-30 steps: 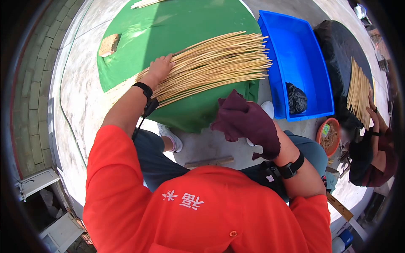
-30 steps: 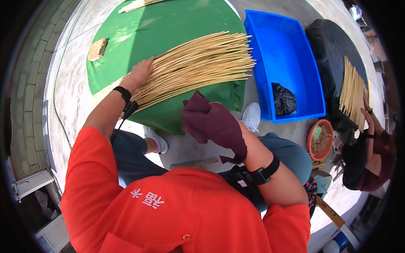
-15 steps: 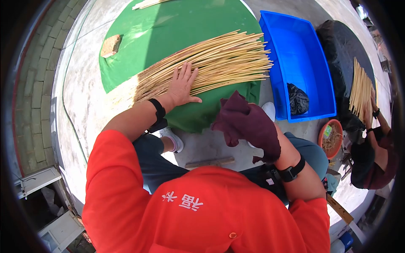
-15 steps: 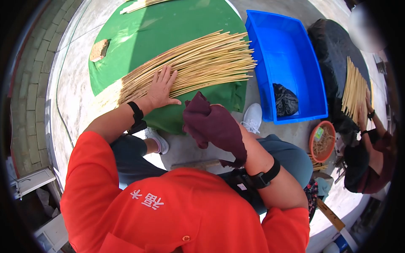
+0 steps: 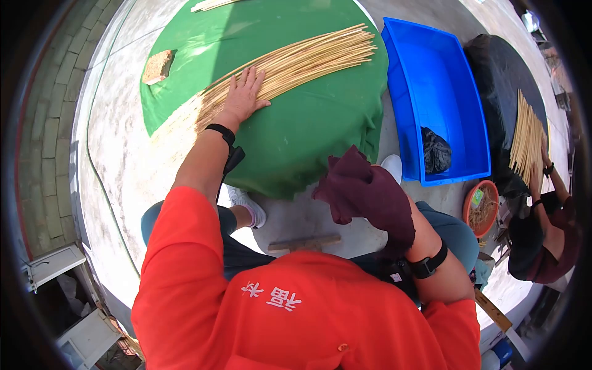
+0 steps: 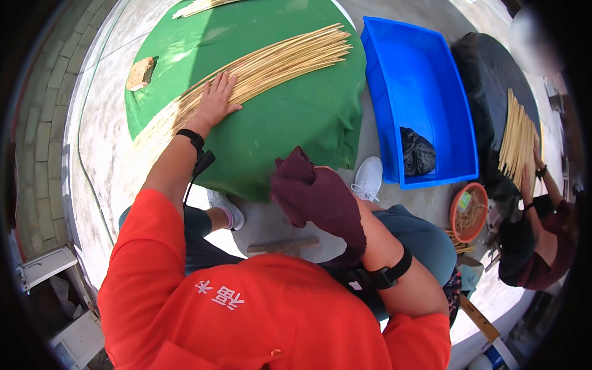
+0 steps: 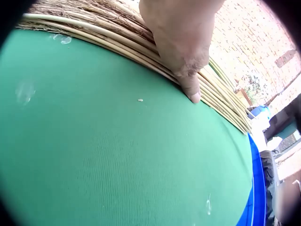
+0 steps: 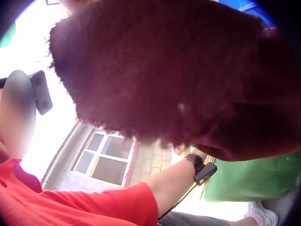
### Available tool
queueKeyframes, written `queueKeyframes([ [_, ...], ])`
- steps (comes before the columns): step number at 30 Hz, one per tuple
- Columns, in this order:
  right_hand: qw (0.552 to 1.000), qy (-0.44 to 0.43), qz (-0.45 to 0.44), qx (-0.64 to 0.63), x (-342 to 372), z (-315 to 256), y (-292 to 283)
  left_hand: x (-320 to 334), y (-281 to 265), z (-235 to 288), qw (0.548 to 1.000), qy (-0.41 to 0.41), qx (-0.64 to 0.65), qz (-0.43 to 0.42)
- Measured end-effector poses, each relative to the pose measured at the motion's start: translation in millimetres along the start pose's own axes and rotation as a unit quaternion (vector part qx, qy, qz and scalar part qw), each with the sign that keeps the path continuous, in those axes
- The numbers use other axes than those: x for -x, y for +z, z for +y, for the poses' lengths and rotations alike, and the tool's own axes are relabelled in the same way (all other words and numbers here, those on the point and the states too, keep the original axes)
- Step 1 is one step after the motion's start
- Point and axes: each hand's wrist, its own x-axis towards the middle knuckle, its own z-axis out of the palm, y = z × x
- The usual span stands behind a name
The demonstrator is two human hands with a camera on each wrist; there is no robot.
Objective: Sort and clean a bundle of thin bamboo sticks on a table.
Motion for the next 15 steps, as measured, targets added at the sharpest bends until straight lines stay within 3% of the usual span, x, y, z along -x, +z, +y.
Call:
queueKeyframes([
  [7,1.000,0.012,0.002,-0.012,-2.5,-4.5,3.6,-29.6,2.5,-38.0,0.997,-0.055,-0.035,-0.045],
  [9,1.000,0.001,-0.006,-0.017,-3.7,-4.7,3.2,-25.5,7.8,-36.2,0.994,-0.091,0.022,-0.051],
  [15,1.000,0.010,-0.015,0.014,-5.5,-8.5,8.4,-12.6,-7.2,-40.3,0.996,-0.066,0.023,-0.047],
])
